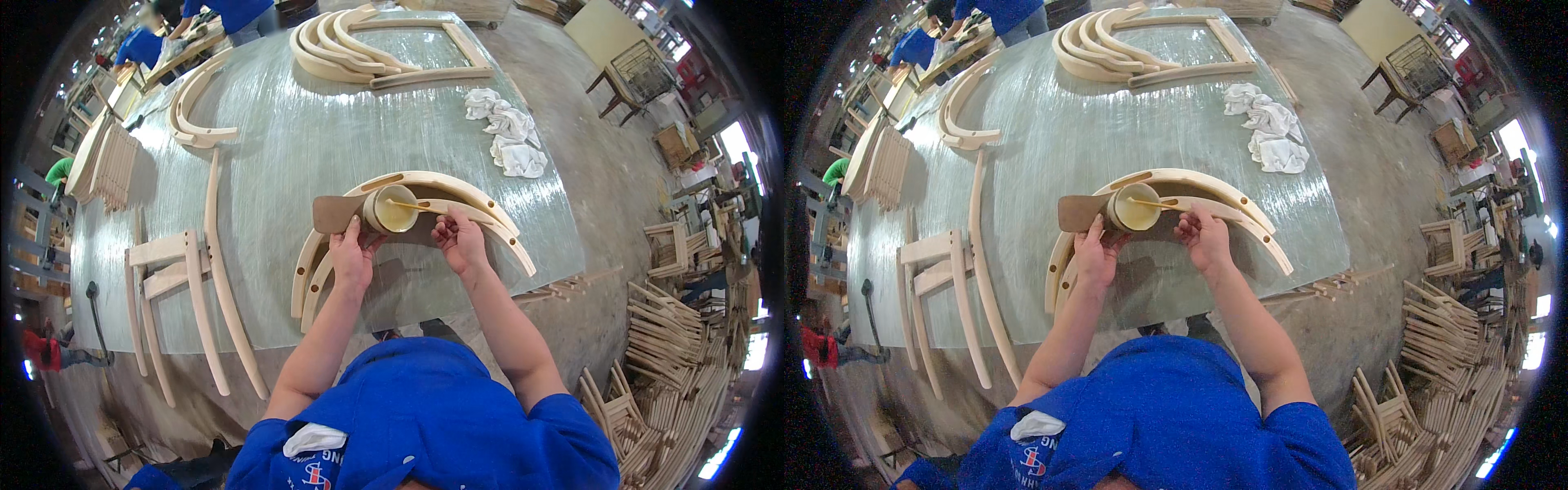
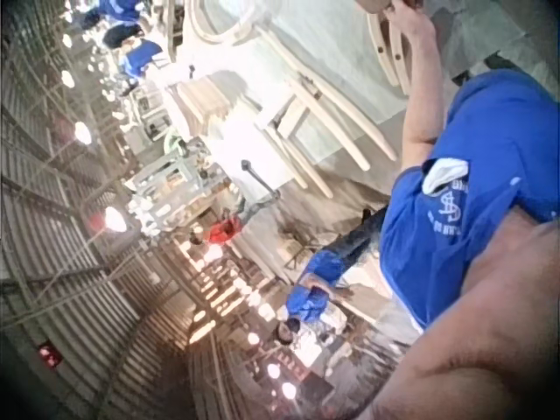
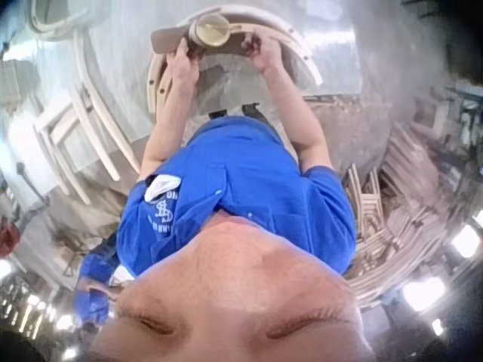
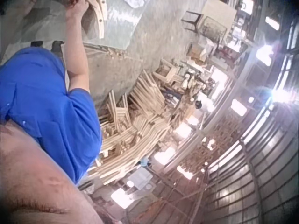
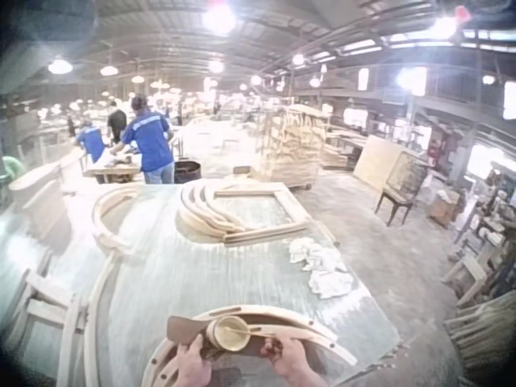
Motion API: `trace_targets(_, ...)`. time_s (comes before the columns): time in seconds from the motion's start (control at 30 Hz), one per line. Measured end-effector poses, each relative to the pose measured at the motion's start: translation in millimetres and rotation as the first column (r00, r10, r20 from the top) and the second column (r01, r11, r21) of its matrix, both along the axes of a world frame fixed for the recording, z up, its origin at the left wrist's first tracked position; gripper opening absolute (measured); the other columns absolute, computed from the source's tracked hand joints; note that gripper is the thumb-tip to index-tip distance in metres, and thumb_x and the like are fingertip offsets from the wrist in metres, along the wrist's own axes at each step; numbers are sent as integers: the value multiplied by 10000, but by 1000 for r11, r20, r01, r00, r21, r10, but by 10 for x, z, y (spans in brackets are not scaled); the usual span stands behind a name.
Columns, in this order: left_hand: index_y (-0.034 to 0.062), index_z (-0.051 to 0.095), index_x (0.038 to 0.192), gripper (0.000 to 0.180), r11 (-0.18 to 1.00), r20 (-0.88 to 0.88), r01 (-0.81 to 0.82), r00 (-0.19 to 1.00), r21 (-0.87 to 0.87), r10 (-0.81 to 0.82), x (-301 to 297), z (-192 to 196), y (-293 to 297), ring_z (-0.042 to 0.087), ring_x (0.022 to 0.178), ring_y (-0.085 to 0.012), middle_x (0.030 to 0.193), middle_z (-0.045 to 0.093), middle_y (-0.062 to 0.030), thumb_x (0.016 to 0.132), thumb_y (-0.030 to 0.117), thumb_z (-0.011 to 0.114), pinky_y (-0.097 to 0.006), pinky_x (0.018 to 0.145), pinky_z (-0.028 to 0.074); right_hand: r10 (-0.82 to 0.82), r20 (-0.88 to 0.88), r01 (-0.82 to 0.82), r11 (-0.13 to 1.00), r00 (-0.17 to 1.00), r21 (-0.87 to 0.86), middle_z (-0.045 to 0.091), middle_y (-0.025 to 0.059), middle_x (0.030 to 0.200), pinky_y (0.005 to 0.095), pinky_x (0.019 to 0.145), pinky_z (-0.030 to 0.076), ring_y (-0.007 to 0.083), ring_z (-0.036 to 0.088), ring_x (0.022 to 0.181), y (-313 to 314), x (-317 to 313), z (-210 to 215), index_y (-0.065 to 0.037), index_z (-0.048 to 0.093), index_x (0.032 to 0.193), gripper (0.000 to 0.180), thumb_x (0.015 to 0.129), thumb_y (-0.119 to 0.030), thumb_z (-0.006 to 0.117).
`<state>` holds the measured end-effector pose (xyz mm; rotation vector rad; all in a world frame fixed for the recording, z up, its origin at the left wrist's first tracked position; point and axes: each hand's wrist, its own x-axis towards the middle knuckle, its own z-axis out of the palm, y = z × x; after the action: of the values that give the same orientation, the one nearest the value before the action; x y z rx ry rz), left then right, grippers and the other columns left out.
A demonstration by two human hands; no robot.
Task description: The person applies glue to curved wooden chair parts using a small brush and a cup of yellow liquid. They repeatedly dip the brush, apply glue to edges and holes, then place the parts on a plastic-covered table. The person also handles a chair frame and applies glue to its joints.
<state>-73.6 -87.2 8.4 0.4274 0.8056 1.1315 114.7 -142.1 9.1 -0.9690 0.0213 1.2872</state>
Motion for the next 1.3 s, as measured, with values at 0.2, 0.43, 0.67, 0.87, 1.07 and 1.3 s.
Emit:
trace_targets(0.2,91,442,1158,241,999,-1,-32,999,28,32,-179,-59,121,564,966,-223,1100,543,-93,923,137,465,-440,731,541,-12,192,-11,993,981,114,579,70,735,315,591,526,153,589,641,31,157,162,-45,493,851,140,859,-148,589)
trace_targets(0.43,63,424,1159,258,963,-16,-270,963,18,271,-684,-24,208,548,1040,-251,1149,521,-110,914,122,482,-491,811,527,5,575,-55,996,818,70,595,98,721,274,583,520,143,592,608,84,334,212,-27,479,831,131,839,-93,592)
trace_targets(0.67,77,423,1176,279,950,-31,-312,950,12,312,-848,36,195,530,1061,-269,1167,506,-107,910,127,488,-543,872,477,79,870,-229,973,487,39,584,57,641,254,567,465,104,569,604,203,34,104,-13,516,768,148,838,-124,585)
trace_targets(0.87,60,429,1172,266,950,4,-312,950,14,312,-960,60,228,526,1059,-269,1154,512,-110,916,115,473,-543,900,471,159,986,-185,969,-59,-167,532,120,656,326,575,433,245,525,587,113,104,523,-29,526,765,104,804,-106,584)
trace_targets(1.07,62,462,1150,248,959,17,-277,961,62,277,-940,88,433,540,1056,-243,1165,522,-90,912,126,491,-489,859,506,84,996,-381,922,19,-70,521,133,717,346,612,434,285,535,673,204,-290,473,-26,515,777,82,801,-80,572)
trace_targets(1.3,67,478,1145,238,964,-16,-260,965,48,261,-966,12,671,549,1036,-226,1135,546,-85,916,132,487,-483,860,506,151,984,-210,963,-89,-167,517,134,700,349,593,435,287,534,653,158,-203,567,-26,515,775,80,800,-53,586)
